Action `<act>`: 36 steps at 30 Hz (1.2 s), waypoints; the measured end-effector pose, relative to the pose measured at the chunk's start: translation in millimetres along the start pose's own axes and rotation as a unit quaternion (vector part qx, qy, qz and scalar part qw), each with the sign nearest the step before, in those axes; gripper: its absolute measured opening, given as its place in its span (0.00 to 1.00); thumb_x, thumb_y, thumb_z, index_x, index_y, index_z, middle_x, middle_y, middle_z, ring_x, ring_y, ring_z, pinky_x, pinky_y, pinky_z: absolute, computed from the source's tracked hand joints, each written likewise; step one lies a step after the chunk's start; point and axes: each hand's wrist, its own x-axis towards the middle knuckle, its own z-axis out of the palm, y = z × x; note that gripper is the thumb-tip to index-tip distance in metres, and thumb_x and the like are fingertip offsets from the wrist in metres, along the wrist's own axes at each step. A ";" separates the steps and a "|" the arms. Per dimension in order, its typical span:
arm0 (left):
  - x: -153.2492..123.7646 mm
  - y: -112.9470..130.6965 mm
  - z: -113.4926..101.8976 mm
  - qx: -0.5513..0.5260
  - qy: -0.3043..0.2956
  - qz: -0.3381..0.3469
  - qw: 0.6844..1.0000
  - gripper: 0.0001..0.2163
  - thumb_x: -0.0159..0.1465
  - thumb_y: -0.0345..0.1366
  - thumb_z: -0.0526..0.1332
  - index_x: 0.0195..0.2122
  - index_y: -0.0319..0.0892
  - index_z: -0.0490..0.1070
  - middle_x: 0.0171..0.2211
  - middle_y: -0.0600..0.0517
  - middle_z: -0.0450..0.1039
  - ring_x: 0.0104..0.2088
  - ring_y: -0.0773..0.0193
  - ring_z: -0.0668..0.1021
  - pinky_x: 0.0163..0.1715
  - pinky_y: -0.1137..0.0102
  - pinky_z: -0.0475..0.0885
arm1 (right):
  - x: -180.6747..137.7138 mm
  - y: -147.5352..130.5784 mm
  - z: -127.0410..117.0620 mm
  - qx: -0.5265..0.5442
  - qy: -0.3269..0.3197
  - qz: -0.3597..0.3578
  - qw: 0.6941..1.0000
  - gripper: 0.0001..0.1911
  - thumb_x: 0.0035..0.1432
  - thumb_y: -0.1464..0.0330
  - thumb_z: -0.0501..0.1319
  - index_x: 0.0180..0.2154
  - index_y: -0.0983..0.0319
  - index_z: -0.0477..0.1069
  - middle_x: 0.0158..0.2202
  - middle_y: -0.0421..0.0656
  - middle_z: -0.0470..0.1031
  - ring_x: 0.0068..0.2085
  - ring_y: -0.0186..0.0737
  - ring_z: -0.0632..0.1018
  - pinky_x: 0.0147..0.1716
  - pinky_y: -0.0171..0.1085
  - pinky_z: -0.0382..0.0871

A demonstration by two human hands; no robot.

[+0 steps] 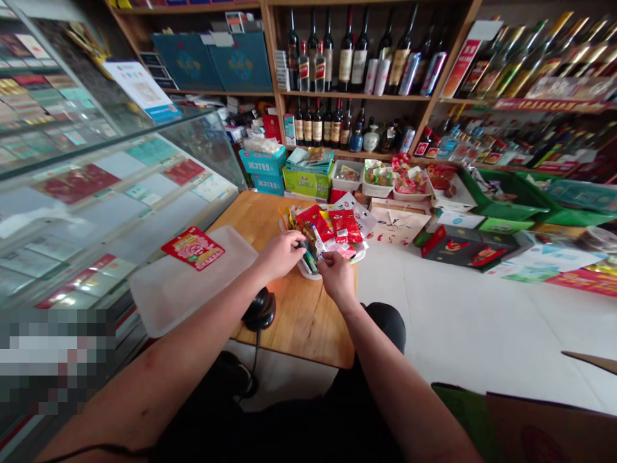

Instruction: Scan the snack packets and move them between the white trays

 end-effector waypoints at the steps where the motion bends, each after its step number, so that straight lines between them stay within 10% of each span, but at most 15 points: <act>1: -1.3 -3.3 -1.6 -0.001 -0.004 -0.009 1.000 0.11 0.62 0.35 0.62 0.45 0.43 0.77 0.47 0.48 0.80 0.44 0.57 0.82 0.48 0.64 0.76 | -0.8 2.8 0.1 -0.001 -0.009 0.001 1.000 0.11 0.54 0.66 0.62 0.40 0.61 0.78 0.31 0.42 0.82 0.32 0.41 0.80 0.34 0.35 0.70; 23: -142.2 -101.6 -60.7 -0.090 0.162 -0.200 0.962 0.16 0.62 0.45 0.64 0.47 0.42 0.76 0.45 0.45 0.81 0.45 0.53 0.82 0.49 0.59 0.76 | -47.8 -4.2 28.1 0.025 -0.091 0.016 0.995 0.11 0.57 0.62 0.61 0.37 0.61 0.76 0.27 0.40 0.77 0.30 0.41 0.80 0.31 0.36 0.70; 36: -142.7 -196.2 -83.4 -0.209 0.341 -0.326 0.856 0.26 0.56 0.44 0.69 0.55 0.41 0.68 0.55 0.41 0.76 0.51 0.54 0.80 0.53 0.59 0.73 | -27.7 -61.8 109.9 -0.019 -0.163 -0.087 0.983 0.08 0.58 0.64 0.63 0.37 0.60 0.77 0.27 0.40 0.78 0.28 0.39 0.79 0.32 0.36 0.72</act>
